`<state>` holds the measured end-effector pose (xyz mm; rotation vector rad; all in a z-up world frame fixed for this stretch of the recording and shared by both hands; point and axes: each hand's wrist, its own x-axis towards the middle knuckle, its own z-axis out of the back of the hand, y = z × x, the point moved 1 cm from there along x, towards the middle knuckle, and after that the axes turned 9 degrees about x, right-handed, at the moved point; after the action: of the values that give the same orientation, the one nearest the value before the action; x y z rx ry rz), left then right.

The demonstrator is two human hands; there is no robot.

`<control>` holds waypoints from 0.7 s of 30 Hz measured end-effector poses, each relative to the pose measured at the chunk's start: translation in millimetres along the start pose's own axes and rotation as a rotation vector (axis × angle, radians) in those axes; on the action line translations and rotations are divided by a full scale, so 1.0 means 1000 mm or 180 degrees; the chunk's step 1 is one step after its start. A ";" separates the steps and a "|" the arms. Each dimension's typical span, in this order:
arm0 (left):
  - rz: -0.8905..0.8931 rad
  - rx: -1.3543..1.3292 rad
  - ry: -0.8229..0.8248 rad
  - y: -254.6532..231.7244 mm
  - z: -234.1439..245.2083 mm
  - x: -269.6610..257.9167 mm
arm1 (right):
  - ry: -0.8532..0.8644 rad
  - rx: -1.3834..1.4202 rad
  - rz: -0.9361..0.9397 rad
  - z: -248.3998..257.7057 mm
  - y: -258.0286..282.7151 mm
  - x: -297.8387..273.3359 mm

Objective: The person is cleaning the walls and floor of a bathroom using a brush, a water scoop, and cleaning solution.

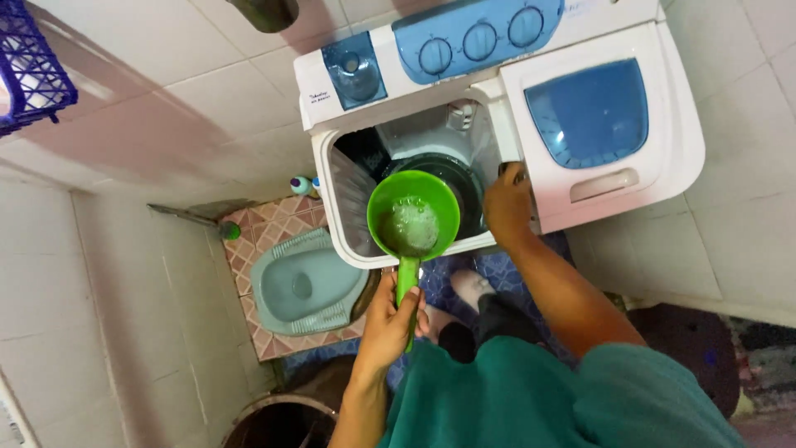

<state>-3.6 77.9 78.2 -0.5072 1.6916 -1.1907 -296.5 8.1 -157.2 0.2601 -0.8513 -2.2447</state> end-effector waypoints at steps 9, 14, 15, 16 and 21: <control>-0.0477 0.0003 -0.0171 0.034 -0.005 0.011 | -0.0844 -0.2393 0.1322 -0.001 0.082 0.052; -0.0551 -0.0078 -0.0403 0.049 -0.004 0.018 | 0.0626 -0.1300 0.0746 0.053 0.039 -0.020; -0.0569 -0.0115 -0.0452 0.054 -0.004 0.023 | 0.1098 -0.0810 0.0439 0.063 0.032 -0.020; -0.0560 -0.0143 -0.0493 0.050 -0.005 0.023 | 0.1131 -0.0824 0.0475 0.068 0.021 -0.025; -0.0546 -0.0023 -0.0919 0.056 -0.013 0.007 | 0.1221 -0.1375 0.1696 0.109 -0.006 -0.071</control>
<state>-7.8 102.8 26.6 -0.8021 1.4275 -1.1698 -293.2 114.7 -81.8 0.2171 -0.1854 -1.7377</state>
